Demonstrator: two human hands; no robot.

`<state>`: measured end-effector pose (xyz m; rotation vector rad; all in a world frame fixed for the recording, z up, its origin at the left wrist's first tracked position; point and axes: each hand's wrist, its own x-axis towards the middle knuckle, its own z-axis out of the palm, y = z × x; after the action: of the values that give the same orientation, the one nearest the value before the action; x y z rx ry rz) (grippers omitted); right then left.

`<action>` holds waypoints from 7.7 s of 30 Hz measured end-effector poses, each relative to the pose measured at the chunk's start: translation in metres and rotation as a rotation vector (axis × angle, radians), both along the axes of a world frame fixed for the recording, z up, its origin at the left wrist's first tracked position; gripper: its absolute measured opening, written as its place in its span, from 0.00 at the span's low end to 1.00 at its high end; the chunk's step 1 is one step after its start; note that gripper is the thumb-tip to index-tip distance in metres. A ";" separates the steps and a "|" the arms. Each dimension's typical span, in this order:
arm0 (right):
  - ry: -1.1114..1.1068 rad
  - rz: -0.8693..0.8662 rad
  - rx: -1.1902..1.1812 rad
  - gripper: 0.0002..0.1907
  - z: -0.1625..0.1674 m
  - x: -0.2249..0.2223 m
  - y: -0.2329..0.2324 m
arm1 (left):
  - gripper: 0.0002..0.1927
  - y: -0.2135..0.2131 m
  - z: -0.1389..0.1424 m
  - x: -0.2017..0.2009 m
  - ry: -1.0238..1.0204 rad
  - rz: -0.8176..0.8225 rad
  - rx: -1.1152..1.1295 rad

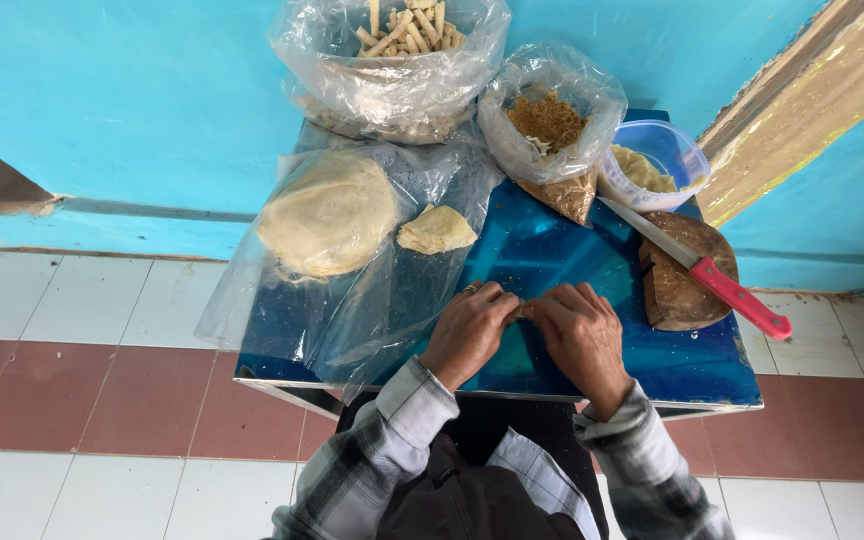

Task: The person sits at a small table and makes filled pastries. They take a flattened dough wrapper, spoon brown filling from a plastic bag onto it, fold the wrapper over the filling, and press the edges closed, setting finished pastries beside the dough mass.

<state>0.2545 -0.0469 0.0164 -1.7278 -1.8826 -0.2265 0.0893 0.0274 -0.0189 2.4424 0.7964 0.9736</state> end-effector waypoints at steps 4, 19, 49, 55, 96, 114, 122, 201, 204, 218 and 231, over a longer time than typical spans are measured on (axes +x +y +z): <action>-0.161 0.029 0.124 0.14 0.001 -0.019 -0.025 | 0.05 0.006 -0.002 0.002 -0.026 0.021 0.004; -0.040 0.150 0.071 0.15 0.064 0.018 0.122 | 0.10 -0.012 0.017 -0.017 -0.617 0.118 -0.434; 0.592 0.439 -0.457 0.11 -0.021 0.001 0.210 | 0.14 0.040 -0.005 -0.044 -0.553 0.358 -0.503; 0.949 0.364 -0.539 0.11 -0.044 0.019 0.216 | 0.18 0.097 -0.039 -0.018 -0.959 0.165 -0.882; 0.388 0.162 0.192 0.13 0.044 -0.047 -0.042 | 0.26 -0.061 0.035 -0.042 -0.695 -0.331 -1.029; 1.526 0.423 -0.210 0.07 -0.020 -0.020 -0.051 | 0.04 -0.094 0.056 -0.038 -0.666 0.038 -0.322; 0.938 0.278 -0.093 0.06 -0.007 -0.025 -0.060 | 0.05 -0.099 0.061 -0.046 -0.590 0.035 -0.504; 0.505 0.350 -0.305 0.13 0.021 -0.016 0.165 | 0.27 0.052 0.041 -0.035 -0.386 0.516 -0.160; 0.000 0.276 -0.026 0.16 0.020 0.000 0.164 | 0.23 0.046 0.040 -0.040 -0.171 0.578 0.131; -0.207 -0.279 -0.527 0.22 -0.001 0.230 0.150 | 0.17 -0.049 0.014 -0.016 0.165 -0.193 0.173; 0.092 0.269 -0.322 0.31 0.018 0.074 -0.016 | 0.25 -0.054 0.016 -0.032 0.071 -0.226 0.142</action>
<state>0.3280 -0.0626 0.0340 -1.6237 -2.1438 0.2686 0.0570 -0.0261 -0.0032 2.6313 0.4727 0.8882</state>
